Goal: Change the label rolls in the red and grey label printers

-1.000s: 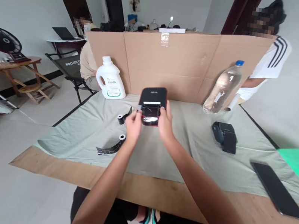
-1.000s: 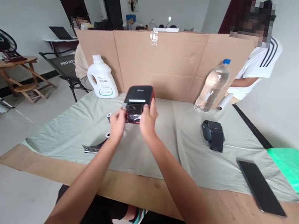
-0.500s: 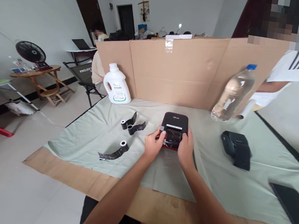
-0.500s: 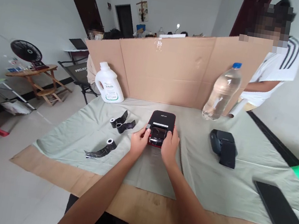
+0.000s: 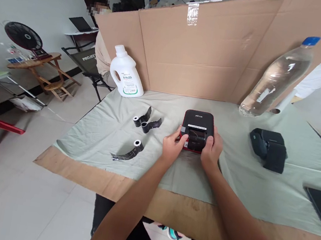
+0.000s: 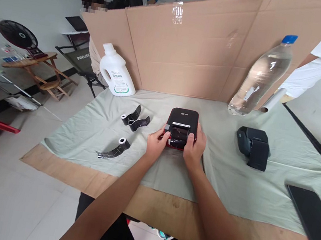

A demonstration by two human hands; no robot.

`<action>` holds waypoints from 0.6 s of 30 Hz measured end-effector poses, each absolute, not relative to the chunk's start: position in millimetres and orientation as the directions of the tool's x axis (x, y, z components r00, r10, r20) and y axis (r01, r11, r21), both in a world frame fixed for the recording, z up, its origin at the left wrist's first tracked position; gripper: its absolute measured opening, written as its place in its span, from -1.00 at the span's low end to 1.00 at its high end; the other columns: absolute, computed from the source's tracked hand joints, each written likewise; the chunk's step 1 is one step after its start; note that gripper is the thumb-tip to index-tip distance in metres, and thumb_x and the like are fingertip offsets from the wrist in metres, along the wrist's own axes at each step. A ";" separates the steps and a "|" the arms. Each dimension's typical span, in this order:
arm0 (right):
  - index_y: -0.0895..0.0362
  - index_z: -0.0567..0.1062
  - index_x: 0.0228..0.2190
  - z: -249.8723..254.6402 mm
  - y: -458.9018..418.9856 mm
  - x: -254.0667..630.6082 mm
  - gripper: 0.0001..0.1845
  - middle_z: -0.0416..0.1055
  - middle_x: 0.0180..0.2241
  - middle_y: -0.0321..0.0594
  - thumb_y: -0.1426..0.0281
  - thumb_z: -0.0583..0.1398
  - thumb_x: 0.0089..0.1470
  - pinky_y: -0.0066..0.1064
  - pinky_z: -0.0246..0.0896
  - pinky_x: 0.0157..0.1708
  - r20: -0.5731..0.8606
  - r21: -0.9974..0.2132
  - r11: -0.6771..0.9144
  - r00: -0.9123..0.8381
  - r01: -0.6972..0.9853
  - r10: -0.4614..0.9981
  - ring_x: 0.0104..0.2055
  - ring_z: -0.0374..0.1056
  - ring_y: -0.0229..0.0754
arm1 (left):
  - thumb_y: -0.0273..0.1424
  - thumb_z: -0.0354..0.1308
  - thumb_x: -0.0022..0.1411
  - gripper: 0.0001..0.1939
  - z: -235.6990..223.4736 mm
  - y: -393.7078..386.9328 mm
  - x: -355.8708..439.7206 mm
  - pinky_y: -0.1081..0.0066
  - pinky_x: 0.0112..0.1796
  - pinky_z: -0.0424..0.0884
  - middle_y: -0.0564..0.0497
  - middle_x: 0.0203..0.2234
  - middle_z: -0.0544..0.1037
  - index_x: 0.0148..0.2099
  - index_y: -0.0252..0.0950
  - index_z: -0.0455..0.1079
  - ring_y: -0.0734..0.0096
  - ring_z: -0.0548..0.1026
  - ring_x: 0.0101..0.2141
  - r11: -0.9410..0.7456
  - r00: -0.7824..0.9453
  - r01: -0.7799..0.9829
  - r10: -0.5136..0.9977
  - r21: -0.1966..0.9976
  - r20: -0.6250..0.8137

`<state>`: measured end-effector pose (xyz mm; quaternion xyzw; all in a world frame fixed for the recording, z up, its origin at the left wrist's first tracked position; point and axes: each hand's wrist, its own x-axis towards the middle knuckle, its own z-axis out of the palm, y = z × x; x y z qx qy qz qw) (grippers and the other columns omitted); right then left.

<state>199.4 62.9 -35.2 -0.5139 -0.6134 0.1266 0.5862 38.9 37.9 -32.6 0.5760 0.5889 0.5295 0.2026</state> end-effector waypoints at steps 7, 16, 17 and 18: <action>0.06 0.43 0.28 -32.5 60.8 201.5 -0.34 0.45 0.15 0.04 0.07 -0.14 0.41 0.11 0.18 0.26 0.580 -0.784 0.460 0.226 0.417 0.783 0.19 0.34 0.12 | -0.16 0.14 0.44 -0.51 -31.4 32.2 36.9 0.22 0.08 0.57 -0.12 0.04 0.66 0.31 -0.22 0.46 0.19 0.64 -0.01 -0.251 -0.259 0.444 0.883 0.860 0.391; 0.11 0.47 0.23 -31.2 71.3 197.3 -0.33 0.43 0.10 0.04 0.07 -0.15 0.39 0.06 0.22 0.24 0.539 -0.825 0.435 0.270 0.362 0.798 0.17 0.36 0.07 | -0.06 0.02 0.48 -0.45 -27.0 41.2 39.4 0.23 0.09 0.53 -0.20 0.09 0.61 0.30 -0.29 0.43 0.19 0.58 0.05 -0.304 -0.231 0.536 0.844 0.787 0.484; 0.12 0.46 0.23 -26.7 68.8 200.2 -0.33 0.42 0.07 0.04 0.07 -0.15 0.38 0.05 0.25 0.21 0.537 -0.825 0.426 0.281 0.372 0.796 0.14 0.37 0.07 | -0.06 0.00 0.49 -0.45 -20.6 37.1 37.5 0.23 0.08 0.52 -0.21 0.07 0.62 0.28 -0.30 0.44 0.19 0.58 0.04 -0.338 -0.216 0.554 0.824 0.761 0.523; 0.12 0.44 0.24 -20.4 61.4 206.3 -0.33 0.42 0.05 0.03 0.07 -0.14 0.38 0.04 0.28 0.17 0.539 -0.823 0.419 0.294 0.384 0.790 0.10 0.38 0.06 | -0.07 -0.03 0.50 -0.47 -13.8 27.2 33.0 0.22 0.07 0.51 -0.21 0.05 0.62 0.26 -0.29 0.46 0.19 0.57 0.03 -0.376 -0.200 0.574 0.797 0.727 0.570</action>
